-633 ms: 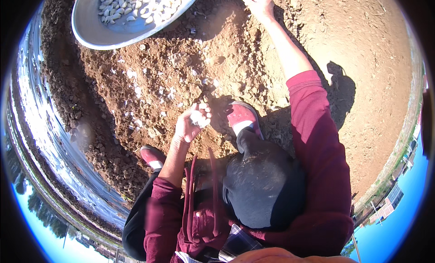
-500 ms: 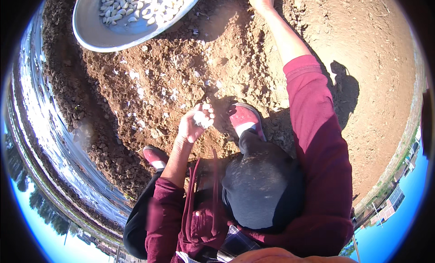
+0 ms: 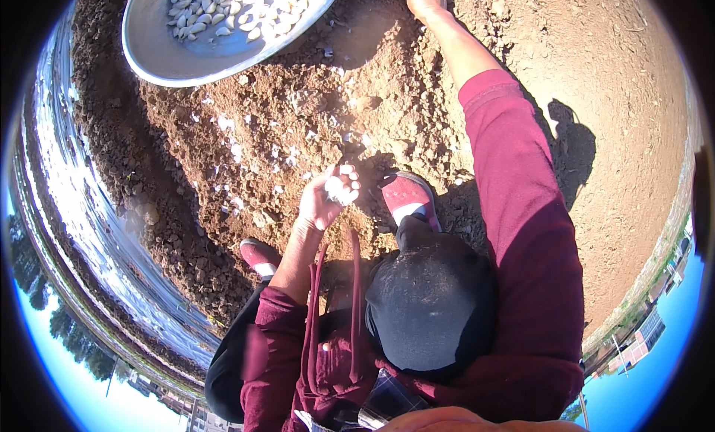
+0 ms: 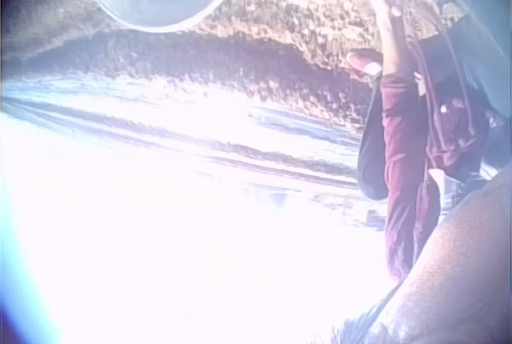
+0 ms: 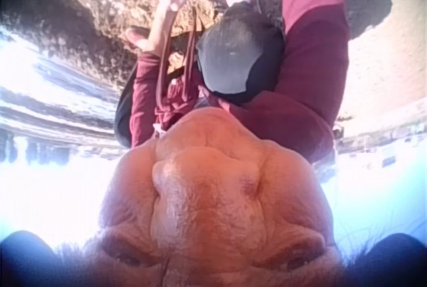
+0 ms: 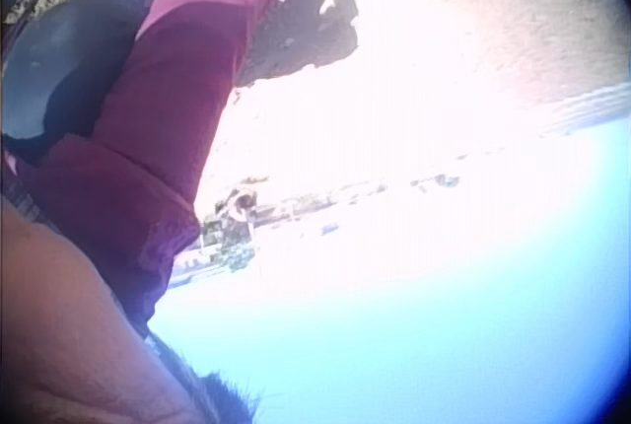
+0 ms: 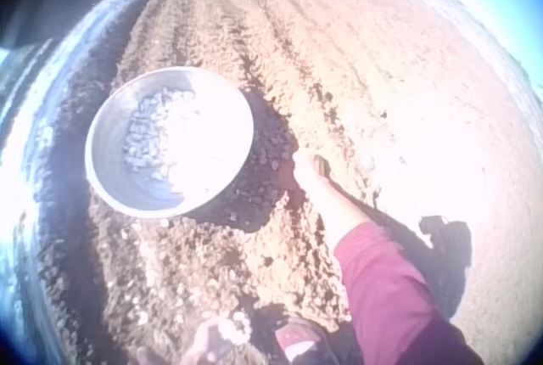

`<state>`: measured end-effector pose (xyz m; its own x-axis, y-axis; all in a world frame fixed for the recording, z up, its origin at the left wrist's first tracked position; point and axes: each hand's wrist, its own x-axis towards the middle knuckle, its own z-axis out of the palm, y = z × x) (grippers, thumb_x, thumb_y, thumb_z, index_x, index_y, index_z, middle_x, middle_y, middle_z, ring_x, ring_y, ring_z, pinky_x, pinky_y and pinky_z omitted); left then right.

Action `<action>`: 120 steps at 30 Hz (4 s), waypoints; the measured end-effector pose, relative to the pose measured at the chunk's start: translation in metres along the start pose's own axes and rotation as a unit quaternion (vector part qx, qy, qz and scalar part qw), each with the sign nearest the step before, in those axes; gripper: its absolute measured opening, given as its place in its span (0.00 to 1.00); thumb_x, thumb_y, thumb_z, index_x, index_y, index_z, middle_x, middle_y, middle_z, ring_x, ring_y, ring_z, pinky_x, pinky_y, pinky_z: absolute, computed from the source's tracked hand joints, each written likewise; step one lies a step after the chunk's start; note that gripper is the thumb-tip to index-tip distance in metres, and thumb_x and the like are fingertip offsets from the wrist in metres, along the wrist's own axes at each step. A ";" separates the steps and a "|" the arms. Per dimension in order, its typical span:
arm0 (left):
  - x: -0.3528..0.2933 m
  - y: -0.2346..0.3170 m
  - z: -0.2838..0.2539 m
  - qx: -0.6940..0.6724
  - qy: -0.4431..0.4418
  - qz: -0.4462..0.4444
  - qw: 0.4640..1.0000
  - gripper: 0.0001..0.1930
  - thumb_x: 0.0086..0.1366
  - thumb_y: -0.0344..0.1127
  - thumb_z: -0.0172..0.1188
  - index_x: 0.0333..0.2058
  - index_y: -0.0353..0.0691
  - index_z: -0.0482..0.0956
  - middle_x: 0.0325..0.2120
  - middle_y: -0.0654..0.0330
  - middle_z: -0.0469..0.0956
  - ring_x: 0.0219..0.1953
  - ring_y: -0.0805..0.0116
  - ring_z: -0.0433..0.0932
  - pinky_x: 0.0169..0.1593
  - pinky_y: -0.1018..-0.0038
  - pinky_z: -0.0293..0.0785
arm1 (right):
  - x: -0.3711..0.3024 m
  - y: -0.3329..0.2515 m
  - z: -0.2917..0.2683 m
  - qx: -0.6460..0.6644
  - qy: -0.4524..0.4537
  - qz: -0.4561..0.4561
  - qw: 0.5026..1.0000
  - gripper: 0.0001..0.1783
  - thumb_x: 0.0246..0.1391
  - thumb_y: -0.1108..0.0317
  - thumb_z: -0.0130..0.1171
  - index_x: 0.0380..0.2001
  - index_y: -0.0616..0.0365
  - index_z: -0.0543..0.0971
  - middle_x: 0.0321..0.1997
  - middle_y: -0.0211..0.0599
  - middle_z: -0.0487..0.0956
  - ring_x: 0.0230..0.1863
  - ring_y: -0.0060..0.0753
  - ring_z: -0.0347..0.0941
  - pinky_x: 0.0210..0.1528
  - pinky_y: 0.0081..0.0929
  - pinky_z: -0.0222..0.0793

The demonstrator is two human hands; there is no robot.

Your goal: The person squats in a prepared furrow and plants white seeds one by one from a metal bowl into the soil. They place each seed into the ground and occasionally cover it with soil using their hands.

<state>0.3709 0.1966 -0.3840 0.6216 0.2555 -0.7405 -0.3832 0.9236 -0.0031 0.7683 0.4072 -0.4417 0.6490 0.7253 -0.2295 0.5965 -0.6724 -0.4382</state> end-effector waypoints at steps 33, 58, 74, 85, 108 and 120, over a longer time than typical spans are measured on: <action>-0.022 -0.012 0.003 0.063 0.046 0.013 0.997 0.17 0.67 0.47 0.55 0.40 0.37 0.76 0.35 0.54 0.80 0.36 0.61 0.79 0.44 0.67 0.76 | -0.150 0.010 0.005 0.027 0.096 -0.404 0.909 0.14 0.56 0.62 0.59 0.45 0.51 0.79 0.52 0.33 0.75 0.49 0.34 0.73 0.56 0.37 0.66; -0.018 -0.010 0.039 0.120 0.016 -0.001 0.993 0.13 0.69 0.43 0.53 0.31 0.39 0.71 0.26 0.61 0.70 0.29 0.69 0.71 0.30 0.75 0.70 | -0.141 0.079 -0.049 0.248 0.129 -0.230 0.932 0.14 0.54 0.55 0.62 0.40 0.48 0.82 0.43 0.30 0.80 0.48 0.34 0.75 0.56 0.33 0.68; -0.013 -0.020 0.018 0.096 0.022 -0.002 0.995 0.12 0.69 0.42 0.51 0.32 0.38 0.73 0.27 0.61 0.71 0.28 0.67 0.70 0.29 0.75 0.68 | -0.125 0.148 -0.062 0.073 0.073 -0.133 0.986 0.15 0.53 0.54 0.62 0.42 0.45 0.81 0.44 0.29 0.80 0.50 0.35 0.74 0.55 0.34 0.69; -0.030 -0.021 0.008 0.117 -0.001 0.005 0.993 0.14 0.70 0.41 0.49 0.28 0.39 0.67 0.24 0.62 0.63 0.28 0.69 0.63 0.29 0.76 0.60 | -0.261 0.194 -0.061 0.021 0.018 -0.222 0.975 0.16 0.52 0.54 0.63 0.44 0.44 0.81 0.45 0.29 0.79 0.52 0.37 0.72 0.55 0.34 0.69; -0.087 -0.011 -0.016 -0.016 -0.108 0.075 0.991 0.19 0.72 0.45 0.49 0.46 0.32 0.71 0.28 0.55 0.72 0.26 0.70 0.65 0.24 0.80 0.64 | -0.650 0.320 -0.103 -0.175 -0.364 0.042 0.914 0.37 0.52 0.52 0.63 0.65 0.38 0.64 0.68 0.45 0.60 0.65 0.48 0.62 0.64 0.46 0.61; -0.189 0.092 0.011 -0.026 -0.285 0.222 0.932 0.17 0.72 0.45 0.48 0.37 0.35 0.74 0.24 0.62 0.64 0.21 0.74 0.60 0.18 0.82 0.56 | -0.498 0.184 -0.241 0.108 -0.373 -0.060 0.920 0.29 0.57 0.52 0.59 0.59 0.48 0.70 0.58 0.40 0.70 0.58 0.37 0.69 0.60 0.36 0.65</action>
<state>0.2257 0.2362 -0.2366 0.6498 0.7337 -0.1984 -0.7131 0.6789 0.1749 0.6687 -0.1136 -0.1983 0.0321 0.7462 -0.6649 0.4837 -0.5938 -0.6431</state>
